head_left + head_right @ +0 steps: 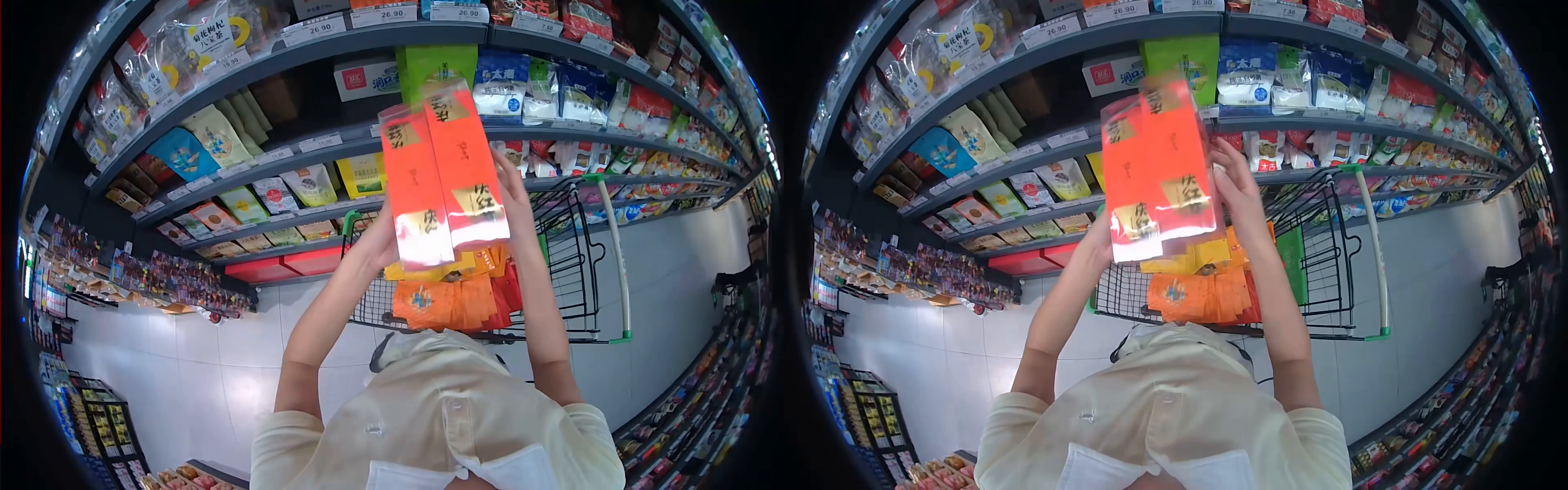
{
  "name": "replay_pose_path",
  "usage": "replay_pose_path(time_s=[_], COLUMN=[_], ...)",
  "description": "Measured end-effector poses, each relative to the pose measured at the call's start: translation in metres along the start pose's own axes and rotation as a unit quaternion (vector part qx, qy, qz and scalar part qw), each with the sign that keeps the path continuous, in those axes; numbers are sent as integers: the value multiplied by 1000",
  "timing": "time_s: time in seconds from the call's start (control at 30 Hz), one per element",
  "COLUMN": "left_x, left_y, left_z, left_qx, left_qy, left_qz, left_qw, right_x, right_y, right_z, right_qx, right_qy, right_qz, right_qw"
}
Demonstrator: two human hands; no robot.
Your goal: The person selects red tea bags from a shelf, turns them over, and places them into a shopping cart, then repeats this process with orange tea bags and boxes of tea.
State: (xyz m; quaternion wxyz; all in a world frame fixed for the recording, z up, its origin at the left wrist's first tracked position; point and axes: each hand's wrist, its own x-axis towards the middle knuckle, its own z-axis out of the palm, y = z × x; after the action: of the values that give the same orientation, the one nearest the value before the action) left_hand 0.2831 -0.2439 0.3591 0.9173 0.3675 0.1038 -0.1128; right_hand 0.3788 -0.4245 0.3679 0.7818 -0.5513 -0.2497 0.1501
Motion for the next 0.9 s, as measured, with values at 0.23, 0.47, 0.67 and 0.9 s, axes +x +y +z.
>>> replay_pose_path(time_s=[0.23, 0.47, 0.67, 0.9], left_x=[-9, -18, -18, -10], left_y=[8, 17, 24, 26], left_z=[23, 33, 30, 14], left_qx=[125, 64, 33, 23], left_qy=[-3, 4, 52, 44], left_qz=[209, 209, 233, 233], left_qw=[970, 976, 970, 971], right_x=[-7, -8, -3, 0], right_y=[-4, 27, 13, 31], right_z=[-32, -44, -38, -53], right_qx=[216, 477, 505, 499], right_qy=[-43, -123, -121, -41], right_qz=[155, 91, 96, 113], right_qw=[963, 865, 849, 859])
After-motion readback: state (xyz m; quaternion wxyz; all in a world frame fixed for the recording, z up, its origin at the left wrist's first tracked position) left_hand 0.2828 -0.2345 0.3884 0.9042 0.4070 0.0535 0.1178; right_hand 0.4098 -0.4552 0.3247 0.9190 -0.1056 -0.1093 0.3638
